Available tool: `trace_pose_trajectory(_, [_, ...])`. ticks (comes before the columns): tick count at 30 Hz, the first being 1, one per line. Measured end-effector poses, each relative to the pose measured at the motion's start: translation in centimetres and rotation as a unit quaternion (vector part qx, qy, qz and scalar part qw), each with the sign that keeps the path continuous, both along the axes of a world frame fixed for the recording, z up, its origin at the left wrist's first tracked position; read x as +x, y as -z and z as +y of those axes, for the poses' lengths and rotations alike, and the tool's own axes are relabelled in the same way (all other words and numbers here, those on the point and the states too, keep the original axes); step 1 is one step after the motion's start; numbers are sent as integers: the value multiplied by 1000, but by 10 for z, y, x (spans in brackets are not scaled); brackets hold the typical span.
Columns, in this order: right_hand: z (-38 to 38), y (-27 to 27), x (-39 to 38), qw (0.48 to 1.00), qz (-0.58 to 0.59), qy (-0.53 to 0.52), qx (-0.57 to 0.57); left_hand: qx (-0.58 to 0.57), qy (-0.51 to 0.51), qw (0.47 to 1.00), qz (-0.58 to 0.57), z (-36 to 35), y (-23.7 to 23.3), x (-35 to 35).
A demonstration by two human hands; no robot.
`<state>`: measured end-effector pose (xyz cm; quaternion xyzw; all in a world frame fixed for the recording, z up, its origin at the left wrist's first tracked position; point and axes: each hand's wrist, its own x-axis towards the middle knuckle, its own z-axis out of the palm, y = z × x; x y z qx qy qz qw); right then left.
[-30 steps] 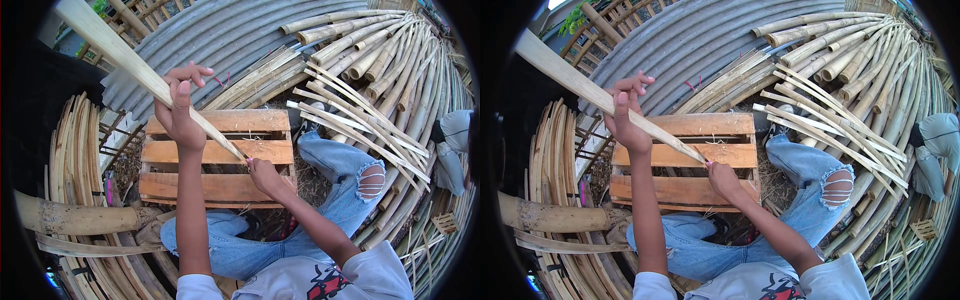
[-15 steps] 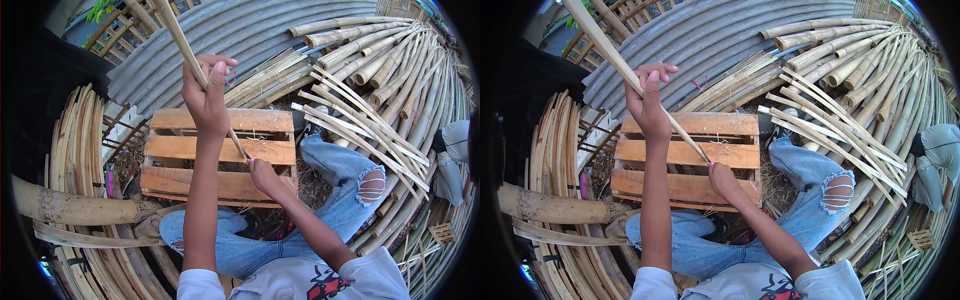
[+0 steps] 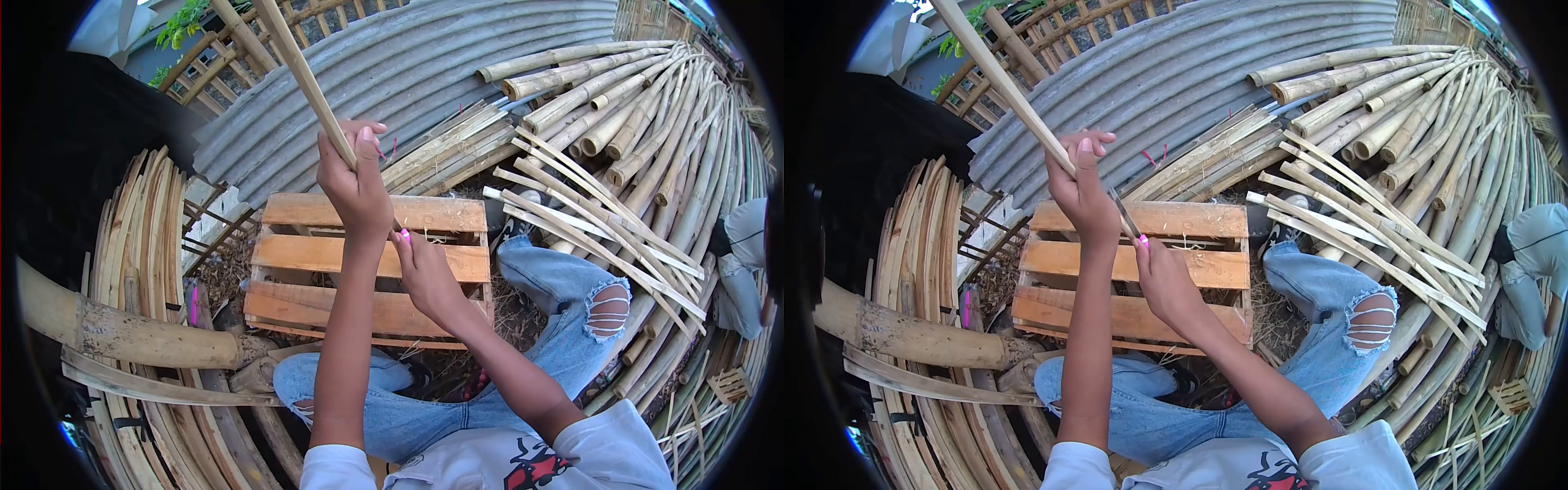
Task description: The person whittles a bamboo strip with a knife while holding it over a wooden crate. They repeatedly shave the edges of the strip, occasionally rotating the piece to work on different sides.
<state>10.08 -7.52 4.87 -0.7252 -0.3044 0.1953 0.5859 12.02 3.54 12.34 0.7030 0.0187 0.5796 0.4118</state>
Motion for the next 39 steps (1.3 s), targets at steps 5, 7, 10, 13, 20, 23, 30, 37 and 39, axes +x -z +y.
trace_pose_trajectory(5, [-4,-18,13,995,-71,-35,-62,1,-4,1000,4,-4,-3,0])
trace_pose_trajectory(7, [0,-21,15,994,-103,-23,-30,-16,-8,1000,24,-3,-4,1])
trace_pose_trajectory(10, [-1,-10,2,993,-96,12,-59,16,-1,1000,6,-2,-2,4])
trace_pose_trajectory(13, [-6,-14,19,985,-126,-78,-87,18,-15,1000,1,-6,0,0])
trace_pose_trajectory(20, [-14,60,5,989,-72,-78,-103,19,3,1000,-19,0,-1,4])
trace_pose_trajectory(23, [-11,37,18,992,-37,-70,-101,10,-7,1000,-10,6,-1,8])
trace_pose_trajectory(30, [2,15,9,996,-76,-6,-48,17,1,1000,-6,-7,-4,6])
trace_pose_trajectory(37, [-16,-3,19,998,-31,-43,-38,-7,9,1000,-9,-5,-3,11])
trace_pose_trajectory(39, [-13,-18,13,998,-36,-25,-41,-4,9,1000,-1,-8,-4,10])
